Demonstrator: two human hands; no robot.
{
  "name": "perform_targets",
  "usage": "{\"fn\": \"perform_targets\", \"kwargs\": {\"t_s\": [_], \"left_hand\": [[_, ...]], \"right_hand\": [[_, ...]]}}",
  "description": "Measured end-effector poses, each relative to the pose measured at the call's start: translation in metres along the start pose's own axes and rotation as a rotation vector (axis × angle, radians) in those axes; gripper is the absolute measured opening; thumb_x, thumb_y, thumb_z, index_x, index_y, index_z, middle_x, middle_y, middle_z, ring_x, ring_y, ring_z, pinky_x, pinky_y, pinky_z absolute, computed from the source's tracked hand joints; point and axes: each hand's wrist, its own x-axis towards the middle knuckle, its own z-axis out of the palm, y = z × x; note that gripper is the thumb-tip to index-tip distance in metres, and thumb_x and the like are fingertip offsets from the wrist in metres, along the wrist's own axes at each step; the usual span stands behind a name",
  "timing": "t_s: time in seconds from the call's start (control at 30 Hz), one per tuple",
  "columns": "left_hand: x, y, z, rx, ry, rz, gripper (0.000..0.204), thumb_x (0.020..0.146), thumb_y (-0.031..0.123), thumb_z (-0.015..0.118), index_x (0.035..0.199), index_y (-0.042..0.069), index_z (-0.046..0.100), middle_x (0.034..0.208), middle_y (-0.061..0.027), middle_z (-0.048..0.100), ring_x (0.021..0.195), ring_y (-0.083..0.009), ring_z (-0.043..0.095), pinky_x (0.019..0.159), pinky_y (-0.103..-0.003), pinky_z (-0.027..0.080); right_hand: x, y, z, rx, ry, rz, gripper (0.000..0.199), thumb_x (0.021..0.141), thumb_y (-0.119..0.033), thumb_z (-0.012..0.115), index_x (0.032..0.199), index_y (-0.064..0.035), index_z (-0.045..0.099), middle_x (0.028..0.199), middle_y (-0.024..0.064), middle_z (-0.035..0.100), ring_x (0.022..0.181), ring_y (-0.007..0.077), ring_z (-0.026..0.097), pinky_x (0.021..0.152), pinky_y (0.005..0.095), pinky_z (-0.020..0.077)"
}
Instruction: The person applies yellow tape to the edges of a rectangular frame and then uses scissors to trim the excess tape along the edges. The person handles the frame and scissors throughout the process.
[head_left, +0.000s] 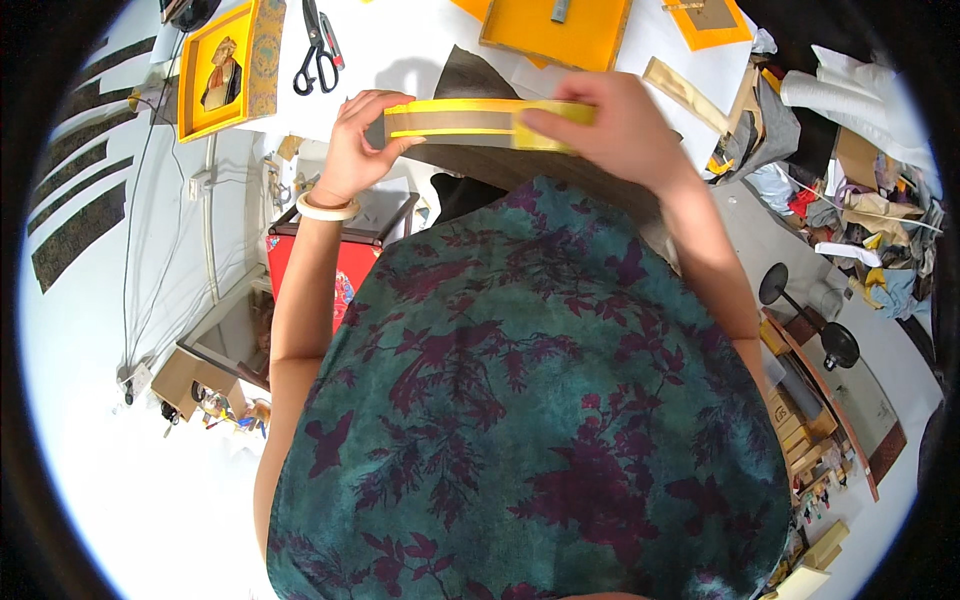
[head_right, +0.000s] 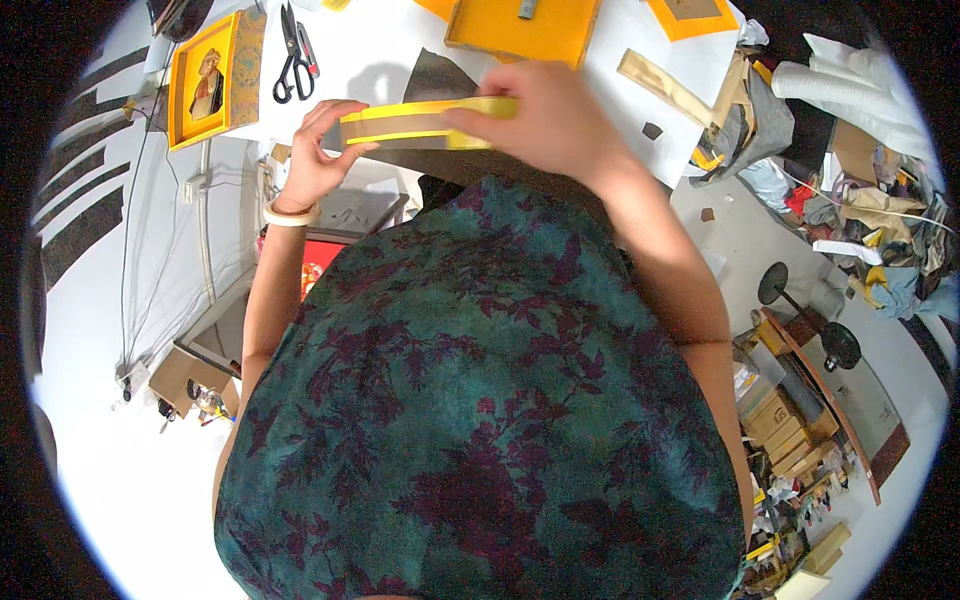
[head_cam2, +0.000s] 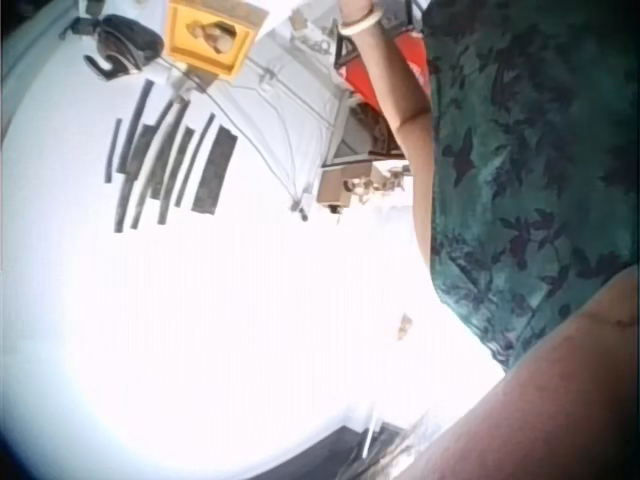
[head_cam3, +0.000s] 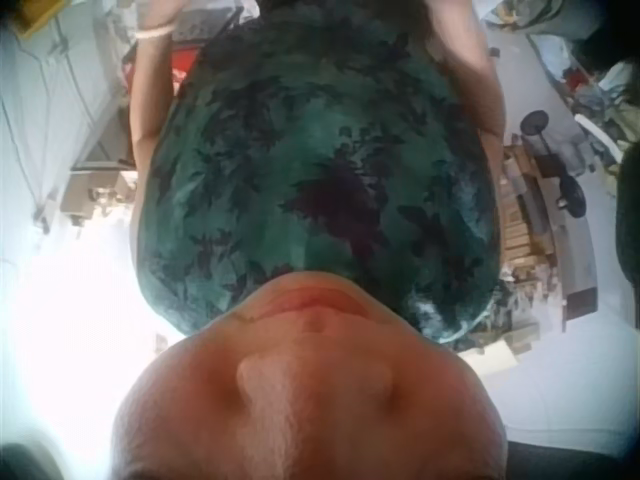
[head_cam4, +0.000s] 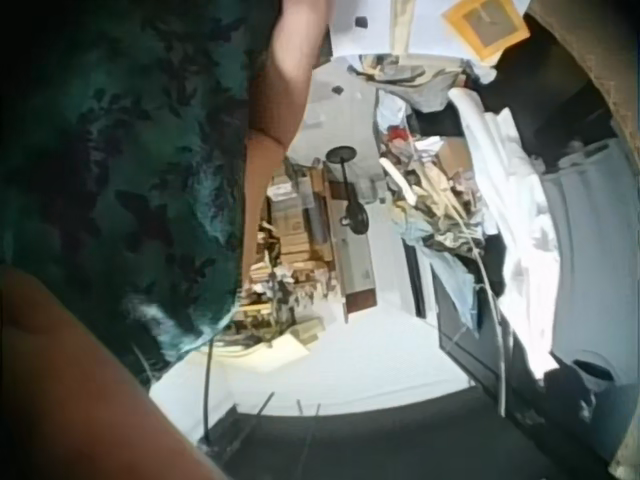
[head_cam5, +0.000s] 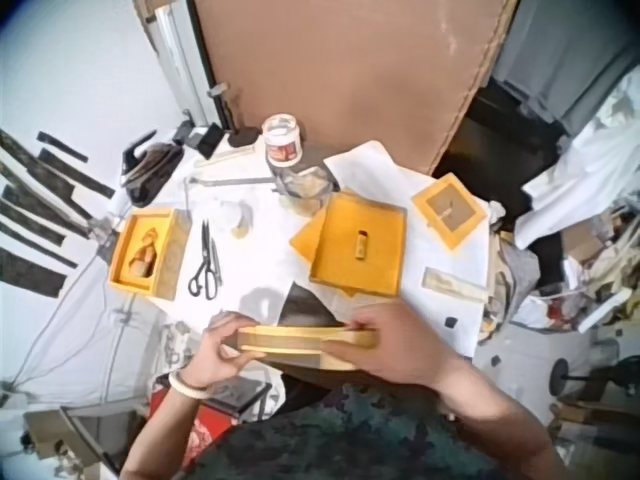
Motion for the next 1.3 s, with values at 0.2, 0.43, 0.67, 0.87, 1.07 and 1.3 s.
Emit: {"fn": "perform_targets", "kwargs": {"t_s": [0.2, 0.43, 0.67, 0.87, 1.07, 1.3], "left_hand": [[0.0, 0.007, -0.001, 0.122, -0.027, 0.036, 0.041, 0.071, 0.011, 0.083, 0.109, 0.003, 0.067, 0.107, -0.0121, 0.069, 0.104, -0.0301, 0.063, 0.095, -0.039, 0.045], [-0.002, 0.011, 0.002, 0.22, -0.039, 0.037, 0.044, 0.071, 0.006, 0.079, 0.112, 0.007, 0.066, 0.108, -0.0097, 0.068, 0.105, -0.0297, 0.061, 0.097, -0.038, 0.041], [0.002, 0.022, 0.005, 0.261, -0.06, -0.015, 0.044, 0.071, 0.013, 0.084, 0.11, 0.005, 0.066, 0.107, -0.0087, 0.068, 0.105, -0.0278, 0.061, 0.097, -0.037, 0.041], [0.003, 0.023, 0.006, 0.269, -0.06, -0.005, 0.044, 0.071, 0.012, 0.084, 0.11, 0.005, 0.066, 0.107, -0.0084, 0.069, 0.104, -0.027, 0.061, 0.096, -0.037, 0.041], [0.002, 0.022, 0.007, 0.266, -0.052, 0.001, 0.045, 0.07, 0.013, 0.085, 0.11, 0.005, 0.067, 0.107, -0.0082, 0.069, 0.104, -0.0267, 0.061, 0.096, -0.037, 0.041], [0.0, 0.021, 0.005, 0.282, -0.052, 0.005, 0.045, 0.071, 0.015, 0.085, 0.111, 0.006, 0.067, 0.107, -0.0078, 0.069, 0.105, -0.0267, 0.061, 0.096, -0.037, 0.04]], "right_hand": [[-0.06, 0.03, -0.058, -0.009, 0.104, 0.27, 0.046, 0.079, -0.04, 0.081, 0.064, -0.0037, 0.059, 0.053, -0.0008, 0.047, 0.053, 0.007, 0.039, 0.049, 0.0274, 0.0322], [-0.068, 0.085, -0.028, -0.076, 0.213, 0.222, 0.055, 0.074, -0.046, 0.083, 0.063, -0.0012, 0.054, 0.051, 0.0059, 0.045, 0.05, 0.014, 0.04, 0.049, 0.0297, 0.0345], [-0.068, 0.117, -0.011, -0.05, 0.261, 0.194, 0.062, 0.073, -0.053, 0.082, 0.056, -0.0035, 0.048, 0.047, 0.0048, 0.04, 0.046, 0.0149, 0.037, 0.048, 0.0313, 0.0312], [-0.066, 0.122, -0.009, -0.097, 0.24, 0.204, 0.052, 0.079, -0.038, 0.083, 0.058, -0.0051, 0.048, 0.052, -0.003, 0.038, 0.051, 0.0074, 0.032, 0.049, 0.0255, 0.0272], [-0.062, 0.132, -0.005, -0.068, 0.259, 0.205, 0.061, 0.076, -0.05, 0.08, 0.056, -0.0046, 0.045, 0.048, 0.0022, 0.037, 0.048, 0.0141, 0.035, 0.048, 0.0308, 0.0293], [-0.056, 0.136, 0.009, -0.099, 0.266, 0.217, 0.063, 0.074, -0.055, 0.078, 0.057, -0.0041, 0.046, 0.047, 0.0075, 0.039, 0.046, 0.021, 0.039, 0.048, 0.036, 0.0321]]}}
